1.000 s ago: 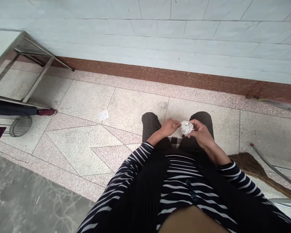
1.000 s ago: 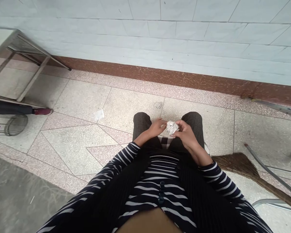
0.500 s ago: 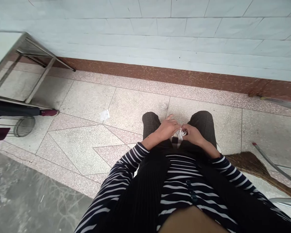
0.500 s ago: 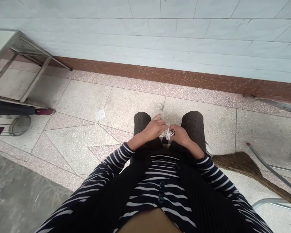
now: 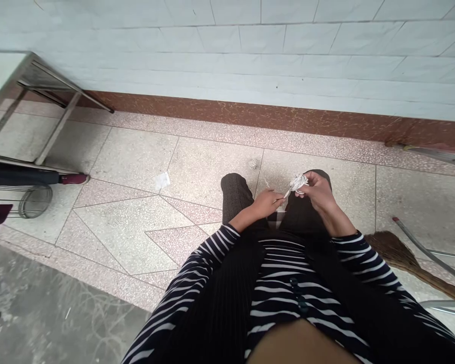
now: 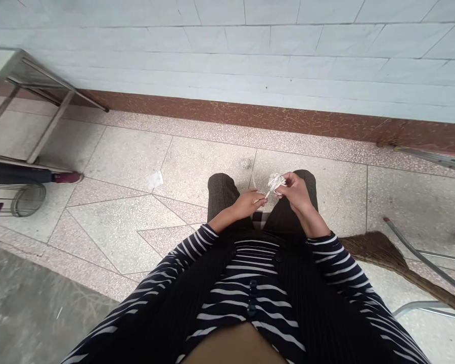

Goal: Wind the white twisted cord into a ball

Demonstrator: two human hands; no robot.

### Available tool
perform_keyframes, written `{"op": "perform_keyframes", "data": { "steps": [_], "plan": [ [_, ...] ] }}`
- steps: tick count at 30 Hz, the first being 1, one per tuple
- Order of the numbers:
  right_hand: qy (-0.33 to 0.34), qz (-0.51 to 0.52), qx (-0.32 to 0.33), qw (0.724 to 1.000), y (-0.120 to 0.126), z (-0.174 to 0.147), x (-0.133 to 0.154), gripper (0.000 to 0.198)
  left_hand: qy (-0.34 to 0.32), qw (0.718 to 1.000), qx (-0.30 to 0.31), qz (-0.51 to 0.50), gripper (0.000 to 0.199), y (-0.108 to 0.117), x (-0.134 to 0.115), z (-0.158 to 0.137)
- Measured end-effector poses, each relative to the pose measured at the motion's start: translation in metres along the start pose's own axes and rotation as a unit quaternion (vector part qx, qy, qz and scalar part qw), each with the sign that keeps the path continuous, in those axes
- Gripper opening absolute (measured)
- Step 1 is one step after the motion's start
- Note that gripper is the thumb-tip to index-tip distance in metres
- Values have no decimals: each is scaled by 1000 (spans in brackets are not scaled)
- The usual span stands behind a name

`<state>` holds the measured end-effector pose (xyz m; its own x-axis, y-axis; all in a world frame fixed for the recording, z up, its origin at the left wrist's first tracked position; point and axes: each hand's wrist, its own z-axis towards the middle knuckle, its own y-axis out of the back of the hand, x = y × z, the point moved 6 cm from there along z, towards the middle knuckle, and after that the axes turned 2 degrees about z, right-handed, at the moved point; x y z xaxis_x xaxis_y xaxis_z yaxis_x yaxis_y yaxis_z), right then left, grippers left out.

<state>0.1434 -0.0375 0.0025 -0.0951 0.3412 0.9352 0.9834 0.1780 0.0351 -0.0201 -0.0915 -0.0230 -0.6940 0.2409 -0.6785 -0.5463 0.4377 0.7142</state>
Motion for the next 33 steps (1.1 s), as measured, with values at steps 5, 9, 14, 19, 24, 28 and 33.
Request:
{"op": "perform_keyframes", "data": {
  "steps": [5,9,14,19,24,28,33],
  "plan": [
    [28,-87,-93,991,9,14,-15,34,-45,996,1,78,29,11,-8,-12],
    [-8,-76,-45,996,1,12,-30,30,-43,996,-18,79,29,30,-4,-6],
    [-72,65,-8,995,15,21,-29,41,-33,996,5,85,33,24,1,-7],
    [-66,174,14,982,31,31,-8,51,35,993,33,108,32,0,13,-20],
    [-75,188,36,979,29,33,6,46,54,989,48,127,31,-8,28,-31],
    [-80,157,67,982,25,21,21,45,104,989,-10,105,32,12,46,-28],
    [-83,115,110,984,1,-6,39,50,50,991,-123,-2,61,39,26,5]
  ]
}}
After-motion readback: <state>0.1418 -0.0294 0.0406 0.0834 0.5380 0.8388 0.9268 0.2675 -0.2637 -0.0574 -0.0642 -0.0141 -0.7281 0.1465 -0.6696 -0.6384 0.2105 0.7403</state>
